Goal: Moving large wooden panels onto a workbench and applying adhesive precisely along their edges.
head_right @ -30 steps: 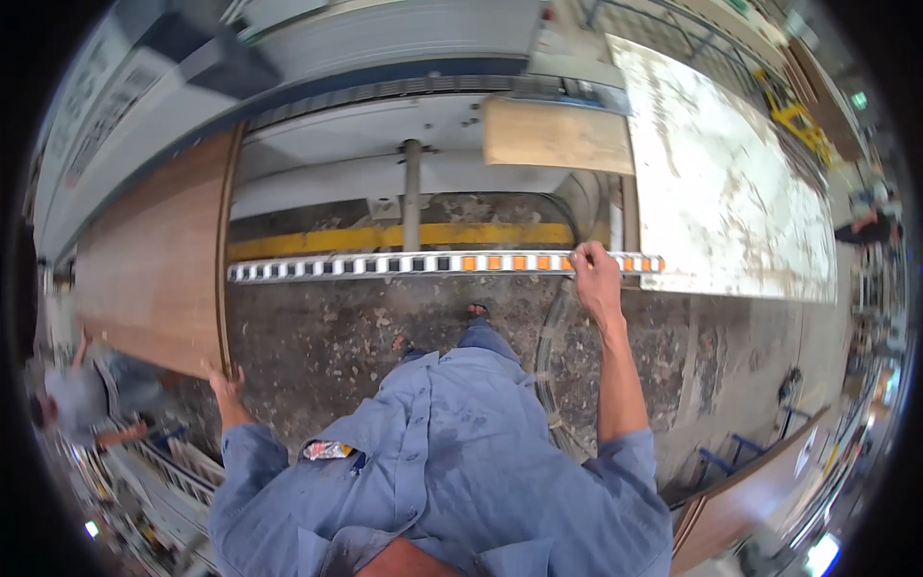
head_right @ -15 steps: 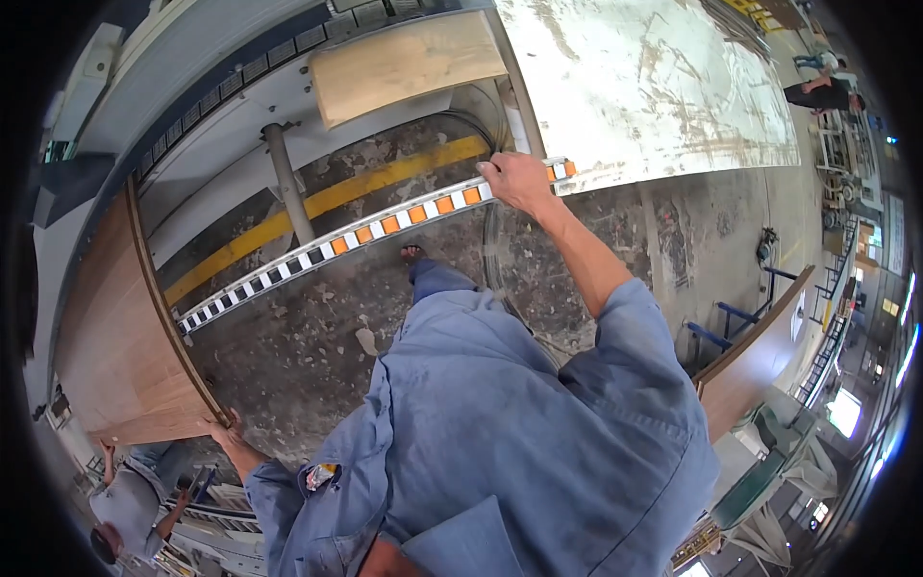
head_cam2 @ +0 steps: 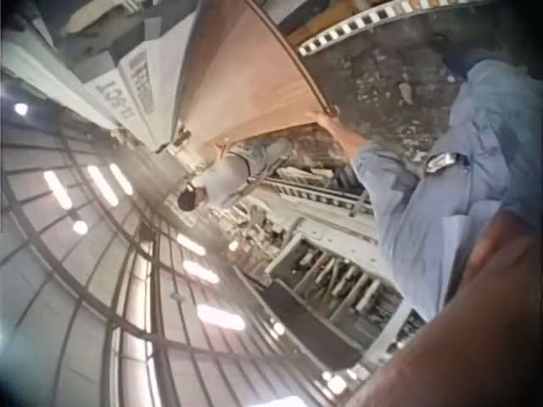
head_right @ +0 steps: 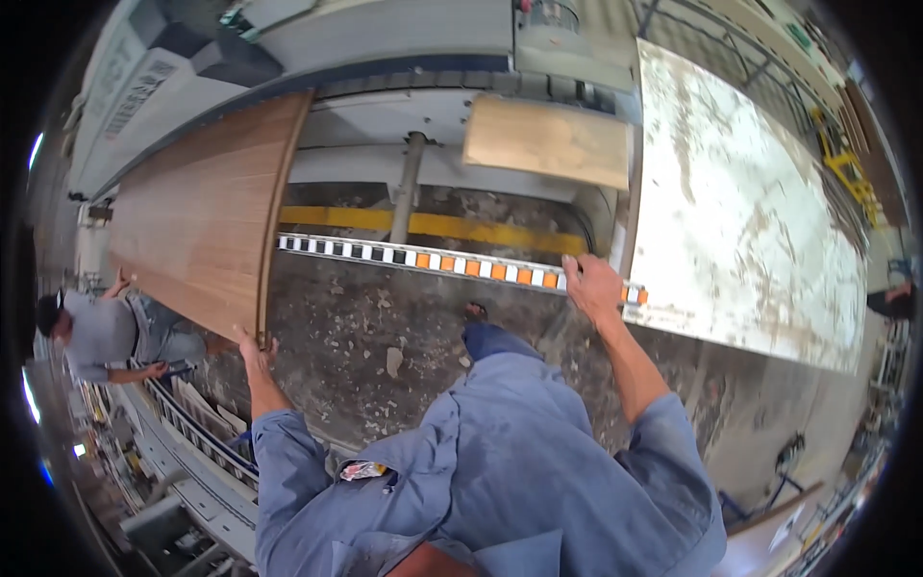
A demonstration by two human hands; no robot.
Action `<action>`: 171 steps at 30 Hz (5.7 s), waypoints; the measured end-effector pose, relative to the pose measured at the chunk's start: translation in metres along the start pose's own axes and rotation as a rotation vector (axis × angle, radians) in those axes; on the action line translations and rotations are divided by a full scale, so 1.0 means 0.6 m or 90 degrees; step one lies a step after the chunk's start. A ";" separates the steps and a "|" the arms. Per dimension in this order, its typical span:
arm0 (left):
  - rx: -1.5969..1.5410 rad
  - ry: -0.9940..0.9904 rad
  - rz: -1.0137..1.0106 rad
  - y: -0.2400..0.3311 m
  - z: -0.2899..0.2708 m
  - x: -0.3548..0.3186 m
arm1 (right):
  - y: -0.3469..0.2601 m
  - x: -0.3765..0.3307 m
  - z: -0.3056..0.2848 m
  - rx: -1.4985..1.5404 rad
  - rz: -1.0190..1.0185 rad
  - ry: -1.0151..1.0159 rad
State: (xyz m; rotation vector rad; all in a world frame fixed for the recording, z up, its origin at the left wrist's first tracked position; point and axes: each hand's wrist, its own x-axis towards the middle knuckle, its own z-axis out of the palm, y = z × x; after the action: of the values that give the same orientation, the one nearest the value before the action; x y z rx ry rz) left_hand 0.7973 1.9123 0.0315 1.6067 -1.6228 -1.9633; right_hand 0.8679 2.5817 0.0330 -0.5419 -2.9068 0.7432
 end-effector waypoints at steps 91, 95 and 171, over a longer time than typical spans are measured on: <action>-0.209 -0.031 -0.117 -0.626 0.292 -0.872 | 0.825 0.195 -0.262 -0.005 -0.057 0.131; -0.171 -0.012 -0.107 -0.649 0.293 -0.891 | 0.823 0.201 -0.263 -0.024 -0.058 0.121; -0.187 -0.163 -0.099 -1.146 0.482 -1.582 | 1.541 -0.150 -0.722 0.618 0.411 -0.332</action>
State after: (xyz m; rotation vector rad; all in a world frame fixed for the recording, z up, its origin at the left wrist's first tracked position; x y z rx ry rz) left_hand 1.3155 3.0023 0.0519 1.4545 -1.2330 -2.4388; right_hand 1.3191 3.4995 -0.0314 -1.2506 -2.1928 2.4519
